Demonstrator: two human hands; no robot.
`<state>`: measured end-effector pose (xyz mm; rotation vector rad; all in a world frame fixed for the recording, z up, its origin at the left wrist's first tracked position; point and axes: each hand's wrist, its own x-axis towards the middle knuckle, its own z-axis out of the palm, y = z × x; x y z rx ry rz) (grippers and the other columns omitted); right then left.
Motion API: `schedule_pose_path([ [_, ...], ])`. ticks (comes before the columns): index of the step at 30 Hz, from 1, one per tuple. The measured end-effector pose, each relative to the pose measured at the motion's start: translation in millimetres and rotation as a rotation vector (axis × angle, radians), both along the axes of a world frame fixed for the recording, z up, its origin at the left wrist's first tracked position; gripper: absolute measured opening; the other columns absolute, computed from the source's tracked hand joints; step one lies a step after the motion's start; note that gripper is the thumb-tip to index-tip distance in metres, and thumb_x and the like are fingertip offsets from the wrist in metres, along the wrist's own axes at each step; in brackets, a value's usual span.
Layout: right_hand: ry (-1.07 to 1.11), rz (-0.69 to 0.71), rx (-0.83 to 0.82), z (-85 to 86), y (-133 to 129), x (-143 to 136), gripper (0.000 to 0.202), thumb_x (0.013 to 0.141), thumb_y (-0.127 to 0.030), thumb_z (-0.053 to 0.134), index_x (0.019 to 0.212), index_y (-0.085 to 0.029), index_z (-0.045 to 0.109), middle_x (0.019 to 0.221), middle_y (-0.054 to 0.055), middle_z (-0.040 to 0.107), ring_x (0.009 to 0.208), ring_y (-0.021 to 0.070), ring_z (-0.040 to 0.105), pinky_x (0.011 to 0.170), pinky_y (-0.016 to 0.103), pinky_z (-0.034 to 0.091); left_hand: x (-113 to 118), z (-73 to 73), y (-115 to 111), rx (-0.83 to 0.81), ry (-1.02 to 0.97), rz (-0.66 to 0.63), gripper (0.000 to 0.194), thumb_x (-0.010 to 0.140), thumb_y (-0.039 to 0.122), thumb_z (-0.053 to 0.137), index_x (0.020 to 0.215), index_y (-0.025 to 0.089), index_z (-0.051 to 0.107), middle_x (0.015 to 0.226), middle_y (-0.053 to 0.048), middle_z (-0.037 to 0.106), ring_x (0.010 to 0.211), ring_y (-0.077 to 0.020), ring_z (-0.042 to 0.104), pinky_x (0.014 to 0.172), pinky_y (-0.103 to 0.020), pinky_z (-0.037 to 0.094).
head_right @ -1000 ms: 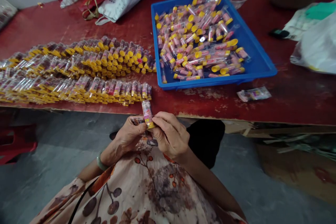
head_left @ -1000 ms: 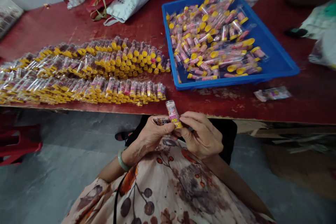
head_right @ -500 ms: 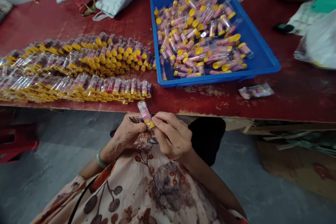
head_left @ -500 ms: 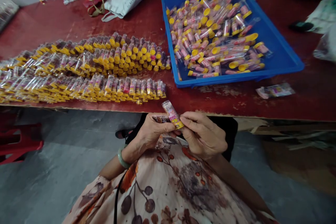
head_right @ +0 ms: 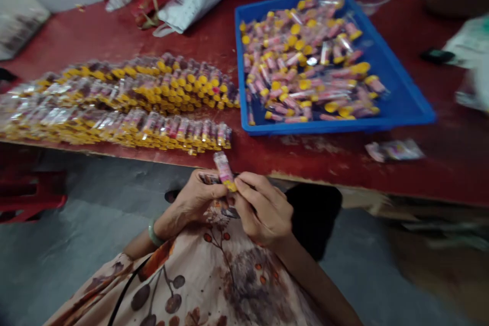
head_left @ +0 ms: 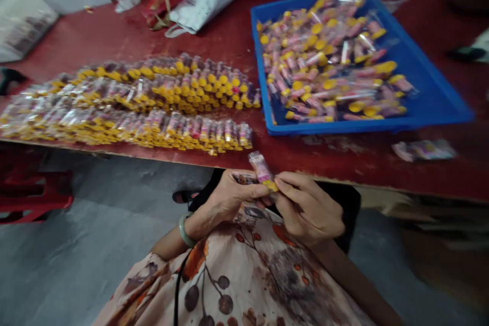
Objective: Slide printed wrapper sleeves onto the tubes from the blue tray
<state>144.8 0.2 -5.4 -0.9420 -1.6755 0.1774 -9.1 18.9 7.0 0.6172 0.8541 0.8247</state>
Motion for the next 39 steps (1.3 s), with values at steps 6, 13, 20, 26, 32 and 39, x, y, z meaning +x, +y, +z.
schedule_pose_path([
  [6, -0.166, 0.015, -0.107, -10.0, 2.1, 14.7, 0.027, 0.088, -0.023, 0.062, 0.114, -0.024, 0.064, 0.091, 0.006, 0.069, 0.07, 0.0208, 0.067, 0.064, 0.036, 0.055, -46.0, 19.5, -1.8, 0.044, 0.23, 0.141, 0.039, 0.065, 0.044, 0.081, 0.082, 0.01, 0.071, 0.055, -0.002, 0.064, 0.044, -0.011, 0.057, 0.042, -0.02, 0.045],
  [13, -0.196, 0.047, 0.011, -11.6, 11.9, 10.5, 0.019, 0.088, -0.021, 0.062, 0.105, -0.028, 0.066, 0.081, 0.002, 0.069, 0.065, 0.0203, 0.067, 0.057, 0.036, 0.052, -185.7, 50.6, 19.5, 0.267, 0.823, 0.723, 0.037, 0.056, 0.041, 0.084, 0.07, 0.012, 0.067, 0.05, 0.002, 0.061, 0.038, -0.0074, 0.05, 0.038, -0.018, 0.041],
  [20, -0.133, 0.077, -0.077, -13.4, 16.3, 4.1, 0.009, 0.086, -0.022, 0.064, 0.091, -0.027, 0.068, 0.082, -0.001, 0.071, 0.065, 0.0166, 0.068, 0.057, 0.031, 0.053, -209.1, 59.4, 33.7, 0.213, 0.75, 0.552, 0.036, 0.059, 0.042, 0.083, 0.063, 0.013, 0.062, 0.048, 0.0, 0.06, 0.039, -0.0086, 0.052, 0.037, -0.018, 0.038],
  [26, 0.078, 0.184, -0.229, 11.7, 18.8, -2.2, 0.015, 0.079, -0.014, 0.068, 0.091, -0.023, 0.07, 0.086, 0.003, 0.07, 0.072, 0.0167, 0.068, 0.06, 0.029, 0.053, -111.9, 44.1, 19.9, 0.186, 0.293, 0.206, 0.031, 0.07, 0.039, 0.079, 0.071, 0.015, 0.06, 0.047, 0.003, 0.057, 0.038, -0.0089, 0.05, 0.035, -0.018, 0.036],
  [32, 0.196, 0.195, -0.264, 19.3, 16.2, -5.3, 0.036, 0.076, -0.006, 0.069, 0.107, -0.023, 0.069, 0.098, 0.004, 0.065, 0.061, 0.01, 0.057, 0.057, 0.028, 0.049, -58.6, 35.6, 20.2, 0.142, 0.138, -0.044, 0.025, 0.075, 0.036, 0.076, 0.082, 0.014, 0.065, 0.052, 0.002, 0.059, 0.042, -0.0073, 0.05, 0.041, -0.018, 0.039],
  [39, 0.193, 0.279, -0.337, 2.7, 18.2, 4.4, 0.079, 0.074, -0.01, 0.071, 0.144, -0.032, 0.041, 0.148, 0.013, 0.041, 0.076, 0.0143, 0.06, 0.062, 0.033, 0.057, -34.9, 28.2, 18.4, 0.103, 0.158, -0.084, 0.051, 0.065, 0.036, 0.084, 0.108, 0.013, 0.069, 0.055, 0.003, 0.061, 0.041, -0.0071, 0.049, 0.043, -0.02, 0.039],
])
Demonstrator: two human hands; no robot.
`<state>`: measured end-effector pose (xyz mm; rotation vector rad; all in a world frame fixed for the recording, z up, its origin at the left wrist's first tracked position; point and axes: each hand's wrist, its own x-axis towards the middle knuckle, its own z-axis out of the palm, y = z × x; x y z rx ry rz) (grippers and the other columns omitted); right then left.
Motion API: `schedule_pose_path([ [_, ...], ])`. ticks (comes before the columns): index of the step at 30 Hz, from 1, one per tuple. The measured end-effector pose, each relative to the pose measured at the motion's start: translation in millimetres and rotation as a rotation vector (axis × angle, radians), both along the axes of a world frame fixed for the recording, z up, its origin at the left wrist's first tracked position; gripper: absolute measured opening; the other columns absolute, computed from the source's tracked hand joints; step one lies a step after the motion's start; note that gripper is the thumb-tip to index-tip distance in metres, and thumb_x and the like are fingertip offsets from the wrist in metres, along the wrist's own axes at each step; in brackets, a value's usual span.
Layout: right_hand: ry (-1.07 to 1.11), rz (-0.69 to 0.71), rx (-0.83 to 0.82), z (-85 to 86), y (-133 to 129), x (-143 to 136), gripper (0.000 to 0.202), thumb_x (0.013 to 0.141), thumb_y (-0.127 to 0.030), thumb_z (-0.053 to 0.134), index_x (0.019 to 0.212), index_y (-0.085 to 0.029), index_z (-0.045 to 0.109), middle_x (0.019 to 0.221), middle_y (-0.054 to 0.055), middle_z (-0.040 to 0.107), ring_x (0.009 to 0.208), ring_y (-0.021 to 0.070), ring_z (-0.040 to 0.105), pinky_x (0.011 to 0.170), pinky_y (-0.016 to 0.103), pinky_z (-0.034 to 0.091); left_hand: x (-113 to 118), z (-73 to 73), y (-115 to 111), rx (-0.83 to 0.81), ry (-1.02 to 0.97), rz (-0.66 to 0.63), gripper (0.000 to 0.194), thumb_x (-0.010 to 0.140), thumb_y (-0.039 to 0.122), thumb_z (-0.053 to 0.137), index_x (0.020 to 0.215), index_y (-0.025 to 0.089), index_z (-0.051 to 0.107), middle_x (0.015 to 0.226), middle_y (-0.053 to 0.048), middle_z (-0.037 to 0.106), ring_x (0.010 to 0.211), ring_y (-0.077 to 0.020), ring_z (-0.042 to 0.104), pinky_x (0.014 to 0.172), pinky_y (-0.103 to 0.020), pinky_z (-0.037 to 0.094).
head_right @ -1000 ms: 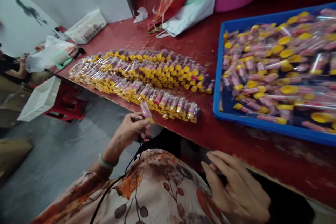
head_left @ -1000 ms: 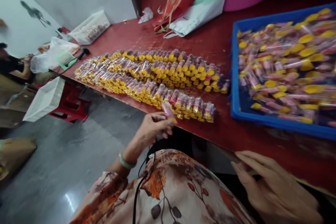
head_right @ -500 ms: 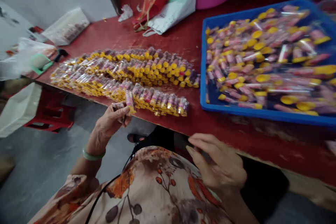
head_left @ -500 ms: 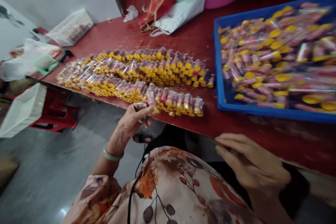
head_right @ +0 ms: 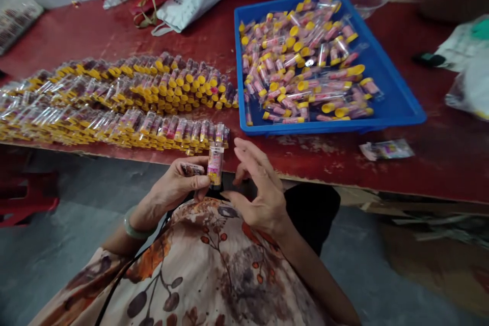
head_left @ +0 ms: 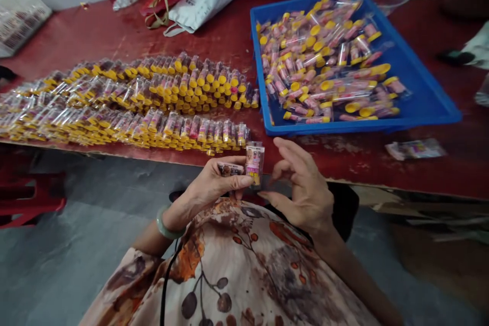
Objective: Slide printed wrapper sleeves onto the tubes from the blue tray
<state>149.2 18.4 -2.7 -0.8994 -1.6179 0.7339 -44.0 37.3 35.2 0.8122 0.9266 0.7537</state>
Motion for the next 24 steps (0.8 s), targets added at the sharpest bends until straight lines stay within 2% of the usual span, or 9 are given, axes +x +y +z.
schedule_pose_path([
  [2, -0.075, 0.022, 0.045, 0.7, 2.5, 0.5, 0.08, 0.075, -0.012, 0.069, 0.146, -0.031, 0.037, 0.15, 0.012, 0.04, 0.096, 0.0214, 0.064, 0.074, 0.038, 0.06, 3.7, -3.6, -0.6, -0.01, -0.007, -0.023, 0.052, 0.062, 0.036, 0.085, 0.107, 0.013, 0.071, 0.059, 0.002, 0.062, 0.043, -0.0067, 0.05, 0.044, -0.02, 0.04],
  [4, -0.158, 0.016, 0.106, 2.7, 4.3, -0.1, 0.078, 0.076, -0.013, 0.068, 0.146, -0.028, 0.037, 0.148, 0.012, 0.043, 0.12, 0.0292, 0.057, 0.091, 0.047, 0.056, 6.4, -6.5, -1.5, -0.016, -0.012, -0.042, 0.051, 0.061, 0.034, 0.086, 0.106, 0.014, 0.072, 0.066, 0.001, 0.065, 0.045, -0.0063, 0.051, 0.046, -0.019, 0.041],
  [6, -0.208, -0.007, 0.155, 4.1, 4.7, -1.1, 0.074, 0.077, -0.015, 0.067, 0.145, -0.025, 0.039, 0.144, 0.013, 0.048, 0.131, 0.0319, 0.048, 0.102, 0.052, 0.048, 8.4, -8.0, -2.6, -0.013, -0.018, -0.063, 0.048, 0.063, 0.033, 0.085, 0.106, 0.014, 0.072, 0.07, 0.0, 0.065, 0.045, -0.0057, 0.051, 0.046, -0.019, 0.041],
  [11, -0.193, -0.037, 0.177, 2.4, 2.3, -3.6, 0.068, 0.075, -0.014, 0.063, 0.14, -0.023, 0.046, 0.137, 0.013, 0.052, 0.124, 0.0302, 0.054, 0.101, 0.05, 0.049, 10.3, -6.8, -4.4, -0.028, -0.009, -0.093, 0.046, 0.066, 0.032, 0.083, 0.106, 0.013, 0.072, 0.069, 0.0, 0.063, 0.046, -0.0056, 0.05, 0.047, -0.019, 0.041],
  [16, -0.202, -0.036, 0.181, 0.6, 1.6, -6.4, 0.069, 0.072, -0.012, 0.061, 0.139, -0.022, 0.046, 0.133, 0.014, 0.054, 0.121, 0.0293, 0.055, 0.097, 0.048, 0.051, 8.2, -7.0, -5.0, -0.019, 0.003, -0.098, 0.047, 0.066, 0.035, 0.083, 0.106, 0.014, 0.072, 0.067, 0.0, 0.062, 0.046, -0.0052, 0.048, 0.047, -0.019, 0.039],
  [24, -0.167, -0.075, 0.174, 2.4, -0.4, -13.2, 0.066, 0.071, -0.015, 0.06, 0.135, -0.021, 0.05, 0.132, 0.013, 0.056, 0.118, 0.0313, 0.057, 0.094, 0.051, 0.053, 3.2, -4.9, -7.3, -0.032, 0.002, -0.108, 0.049, 0.067, 0.035, 0.082, 0.11, 0.015, 0.072, 0.069, -0.001, 0.064, 0.047, -0.0052, 0.048, 0.047, -0.019, 0.04],
])
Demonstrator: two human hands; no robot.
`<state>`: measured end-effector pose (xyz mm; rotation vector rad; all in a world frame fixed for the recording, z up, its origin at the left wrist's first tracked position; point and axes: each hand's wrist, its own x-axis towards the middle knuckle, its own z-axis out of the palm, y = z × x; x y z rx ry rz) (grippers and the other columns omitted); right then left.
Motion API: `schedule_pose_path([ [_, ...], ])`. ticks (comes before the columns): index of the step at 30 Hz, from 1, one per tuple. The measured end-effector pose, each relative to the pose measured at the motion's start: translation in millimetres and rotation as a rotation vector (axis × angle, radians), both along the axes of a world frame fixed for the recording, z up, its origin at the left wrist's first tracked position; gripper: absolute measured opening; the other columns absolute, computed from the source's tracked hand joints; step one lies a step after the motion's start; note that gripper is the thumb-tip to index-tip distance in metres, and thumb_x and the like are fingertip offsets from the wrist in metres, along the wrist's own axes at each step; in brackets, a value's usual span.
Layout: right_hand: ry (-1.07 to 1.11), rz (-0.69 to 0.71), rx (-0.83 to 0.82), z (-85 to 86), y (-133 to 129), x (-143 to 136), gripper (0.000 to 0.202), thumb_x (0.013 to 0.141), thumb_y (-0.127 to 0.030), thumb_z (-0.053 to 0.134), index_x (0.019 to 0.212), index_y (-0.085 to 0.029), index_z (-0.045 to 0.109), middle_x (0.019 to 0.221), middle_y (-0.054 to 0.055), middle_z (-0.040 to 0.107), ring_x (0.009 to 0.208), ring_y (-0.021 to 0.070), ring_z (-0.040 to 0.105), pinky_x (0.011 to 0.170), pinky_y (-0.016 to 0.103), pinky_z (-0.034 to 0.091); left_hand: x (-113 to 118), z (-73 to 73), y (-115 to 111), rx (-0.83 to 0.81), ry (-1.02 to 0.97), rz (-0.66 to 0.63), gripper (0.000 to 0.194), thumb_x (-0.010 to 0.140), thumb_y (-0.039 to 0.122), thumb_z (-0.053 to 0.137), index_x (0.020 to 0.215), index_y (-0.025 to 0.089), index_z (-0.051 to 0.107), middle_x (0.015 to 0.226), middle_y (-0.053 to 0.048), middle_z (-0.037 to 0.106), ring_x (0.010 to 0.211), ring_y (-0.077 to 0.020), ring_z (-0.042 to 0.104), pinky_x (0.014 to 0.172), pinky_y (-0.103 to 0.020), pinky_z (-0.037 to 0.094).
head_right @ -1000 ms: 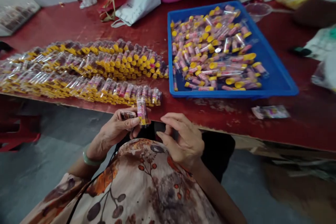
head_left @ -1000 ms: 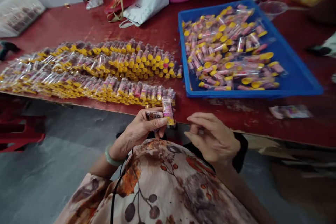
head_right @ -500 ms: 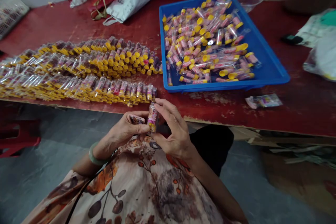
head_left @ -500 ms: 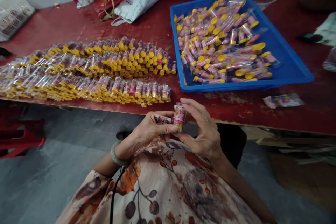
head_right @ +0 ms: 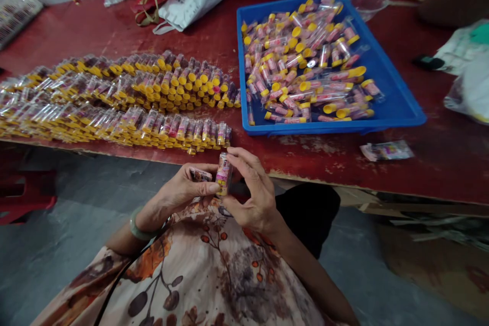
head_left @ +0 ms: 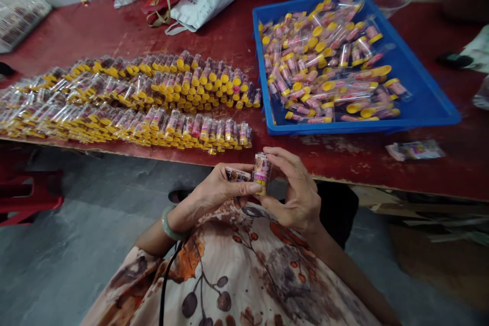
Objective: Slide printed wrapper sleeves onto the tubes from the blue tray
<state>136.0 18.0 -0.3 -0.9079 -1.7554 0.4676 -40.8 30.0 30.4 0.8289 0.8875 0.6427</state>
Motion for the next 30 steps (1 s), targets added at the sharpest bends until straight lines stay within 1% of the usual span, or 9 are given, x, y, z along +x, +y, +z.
schedule_pose_path([
  [5, 0.005, -0.026, 0.021, -5.0, -3.9, -2.1, 0.067, 0.07, -0.016, 0.059, 0.136, -0.021, 0.049, 0.134, 0.014, 0.055, 0.12, 0.0334, 0.057, 0.096, 0.055, 0.052, 1.8, 0.5, -2.7, -0.064, -0.032, 0.035, 0.05, 0.063, 0.035, 0.085, 0.107, 0.014, 0.073, 0.063, 0.001, 0.063, 0.043, -0.0049, 0.047, 0.045, -0.019, 0.038],
  [8, 0.018, -0.029, 0.039, -8.0, -6.6, -3.0, 0.07, 0.068, -0.014, 0.059, 0.137, -0.019, 0.049, 0.137, 0.014, 0.054, 0.122, 0.0337, 0.056, 0.098, 0.055, 0.05, 3.1, -0.7, -4.4, -0.096, -0.052, 0.034, 0.052, 0.06, 0.037, 0.086, 0.105, 0.014, 0.073, 0.06, 0.001, 0.062, 0.042, -0.0058, 0.047, 0.044, -0.02, 0.038],
  [11, 0.031, -0.037, 0.028, -9.2, -9.4, -4.2, 0.07, 0.068, -0.012, 0.058, 0.137, -0.02, 0.049, 0.139, 0.013, 0.054, 0.122, 0.0328, 0.056, 0.099, 0.055, 0.05, 3.3, -2.6, -6.1, -0.076, -0.09, 0.017, 0.047, 0.066, 0.042, 0.082, 0.102, 0.013, 0.074, 0.057, 0.001, 0.06, 0.042, -0.0068, 0.048, 0.042, -0.02, 0.036],
  [13, 0.05, -0.045, 0.026, -9.4, -11.1, -5.5, 0.068, 0.069, -0.013, 0.058, 0.136, -0.02, 0.05, 0.139, 0.013, 0.054, 0.122, 0.0326, 0.057, 0.098, 0.055, 0.051, 3.3, -3.7, -7.1, -0.071, -0.11, 0.027, 0.042, 0.07, 0.044, 0.079, 0.097, 0.012, 0.075, 0.058, 0.0, 0.059, 0.041, -0.0063, 0.049, 0.041, -0.019, 0.035],
  [15, 0.067, -0.059, 0.028, -9.8, -12.6, -6.9, 0.065, 0.071, -0.014, 0.057, 0.135, -0.019, 0.051, 0.138, 0.012, 0.055, 0.122, 0.0325, 0.057, 0.097, 0.055, 0.052, 3.8, -4.3, -7.8, -0.091, -0.111, 0.042, 0.04, 0.07, 0.043, 0.079, 0.095, 0.012, 0.075, 0.06, 0.0, 0.06, 0.041, -0.0058, 0.049, 0.039, -0.019, 0.033],
  [20, 0.072, -0.096, 0.026, -12.1, -15.8, -8.7, 0.062, 0.073, -0.016, 0.054, 0.134, -0.02, 0.051, 0.138, 0.012, 0.056, 0.12, 0.0322, 0.059, 0.095, 0.054, 0.055, 6.1, -5.4, -9.7, -0.13, -0.115, 0.054, 0.045, 0.064, 0.044, 0.083, 0.096, 0.012, 0.074, 0.061, 0.0, 0.061, 0.039, -0.0057, 0.048, 0.037, -0.019, 0.033],
  [26, 0.038, -0.082, -0.005, -12.1, -18.9, -6.1, 0.063, 0.072, -0.016, 0.056, 0.135, -0.02, 0.05, 0.139, 0.013, 0.054, 0.122, 0.0323, 0.058, 0.096, 0.053, 0.054, 7.3, -7.1, -13.2, -0.156, -0.113, 0.071, 0.041, 0.064, 0.042, 0.083, 0.09, 0.013, 0.073, 0.055, 0.002, 0.057, 0.037, -0.0061, 0.048, 0.036, -0.018, 0.033],
  [30, 0.053, -0.071, -0.006, -12.9, -19.5, -6.1, 0.063, 0.072, -0.016, 0.056, 0.135, -0.019, 0.05, 0.14, 0.013, 0.054, 0.122, 0.0324, 0.058, 0.095, 0.053, 0.055, 7.7, -9.0, -15.2, -0.163, -0.118, 0.087, 0.038, 0.065, 0.038, 0.084, 0.089, 0.012, 0.073, 0.053, 0.002, 0.057, 0.037, -0.0061, 0.048, 0.036, -0.017, 0.034],
])
